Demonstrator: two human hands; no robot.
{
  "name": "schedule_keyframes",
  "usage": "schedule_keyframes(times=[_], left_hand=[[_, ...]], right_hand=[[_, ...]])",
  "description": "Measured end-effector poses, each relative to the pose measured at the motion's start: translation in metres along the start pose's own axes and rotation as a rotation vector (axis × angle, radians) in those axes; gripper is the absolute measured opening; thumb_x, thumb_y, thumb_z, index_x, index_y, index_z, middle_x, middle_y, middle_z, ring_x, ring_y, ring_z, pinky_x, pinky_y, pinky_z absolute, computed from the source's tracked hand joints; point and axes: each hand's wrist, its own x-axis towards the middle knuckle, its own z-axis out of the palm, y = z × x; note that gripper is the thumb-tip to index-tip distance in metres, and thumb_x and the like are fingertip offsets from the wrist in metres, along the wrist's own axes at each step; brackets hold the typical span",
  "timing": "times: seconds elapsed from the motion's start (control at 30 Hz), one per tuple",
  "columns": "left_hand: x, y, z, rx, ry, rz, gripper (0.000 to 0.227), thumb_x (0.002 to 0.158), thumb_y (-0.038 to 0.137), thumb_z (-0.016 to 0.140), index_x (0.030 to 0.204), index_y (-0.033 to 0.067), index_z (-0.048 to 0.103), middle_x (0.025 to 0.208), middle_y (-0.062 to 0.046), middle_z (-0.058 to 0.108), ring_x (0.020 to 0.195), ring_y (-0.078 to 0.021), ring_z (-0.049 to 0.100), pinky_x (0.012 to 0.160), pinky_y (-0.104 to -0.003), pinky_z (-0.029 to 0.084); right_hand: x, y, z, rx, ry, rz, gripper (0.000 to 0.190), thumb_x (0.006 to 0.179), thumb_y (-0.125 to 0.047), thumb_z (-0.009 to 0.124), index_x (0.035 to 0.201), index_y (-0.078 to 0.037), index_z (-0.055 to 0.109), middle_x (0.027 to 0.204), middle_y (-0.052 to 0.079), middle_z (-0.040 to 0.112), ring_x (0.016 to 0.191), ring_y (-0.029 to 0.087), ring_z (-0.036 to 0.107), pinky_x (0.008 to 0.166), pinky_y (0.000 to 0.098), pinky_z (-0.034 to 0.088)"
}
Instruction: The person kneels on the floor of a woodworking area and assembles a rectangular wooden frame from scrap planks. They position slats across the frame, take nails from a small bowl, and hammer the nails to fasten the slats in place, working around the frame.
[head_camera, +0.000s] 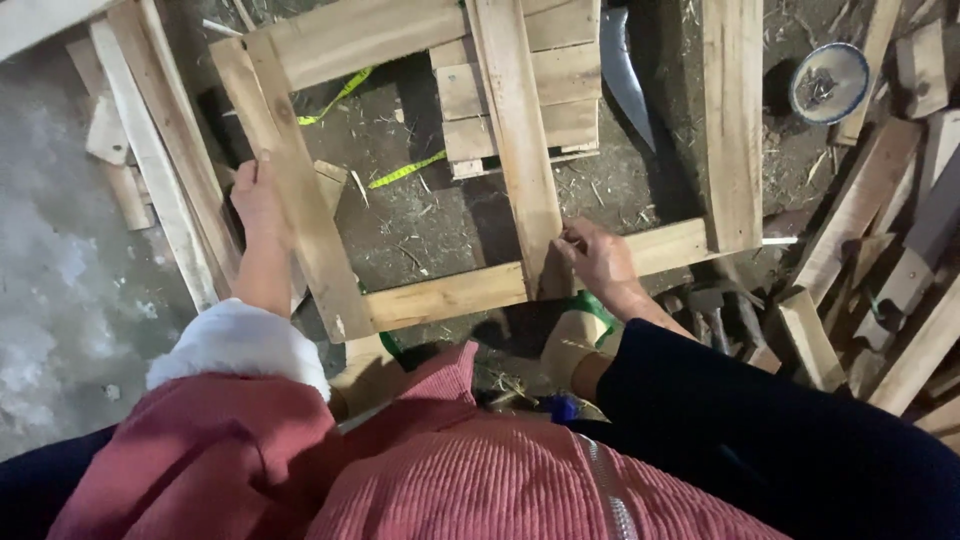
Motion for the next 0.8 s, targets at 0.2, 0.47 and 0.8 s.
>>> schedule_keyframes(times=[0.2, 0.47, 0.8], left_hand=[[0.012, -0.017, 0.003, -0.084, 0.021, -0.062, 0.017, 0.100, 0.034, 0.069, 0.091, 0.0194, 0.067, 0.077, 0.001, 0.062, 0.065, -0.0104, 0.061, 0.055, -0.023, 0.051], [0.007, -0.011, 0.002, -0.058, 0.013, -0.072, 0.017, 0.100, 0.035, 0.069, 0.091, 0.0206, 0.068, 0.076, 0.001, 0.062, 0.063, -0.0108, 0.061, 0.052, -0.024, 0.051], [0.000, -0.019, -0.014, -0.046, 0.013, -0.089, 0.018, 0.098, 0.035, 0.069, 0.101, 0.0173, 0.070, 0.083, -0.002, 0.062, 0.067, -0.0123, 0.064, 0.055, -0.027, 0.055]], right_hand=[[-0.005, -0.021, -0.015, 0.099, -0.096, 0.150, 0.028, 0.093, -0.037, 0.072, 0.119, -0.029, 0.071, 0.107, 0.000, 0.077, 0.104, 0.025, 0.072, 0.088, 0.0456, 0.057], [-0.003, -0.029, -0.021, -0.020, -0.162, 0.143, 0.029, 0.095, -0.041, 0.067, 0.119, -0.025, 0.070, 0.103, 0.004, 0.078, 0.101, 0.034, 0.071, 0.091, 0.0508, 0.055], [-0.003, -0.044, -0.030, -0.019, -0.224, 0.161, 0.019, 0.102, -0.029, 0.064, 0.115, -0.018, 0.071, 0.088, 0.006, 0.078, 0.084, 0.023, 0.076, 0.080, 0.0395, 0.056]])
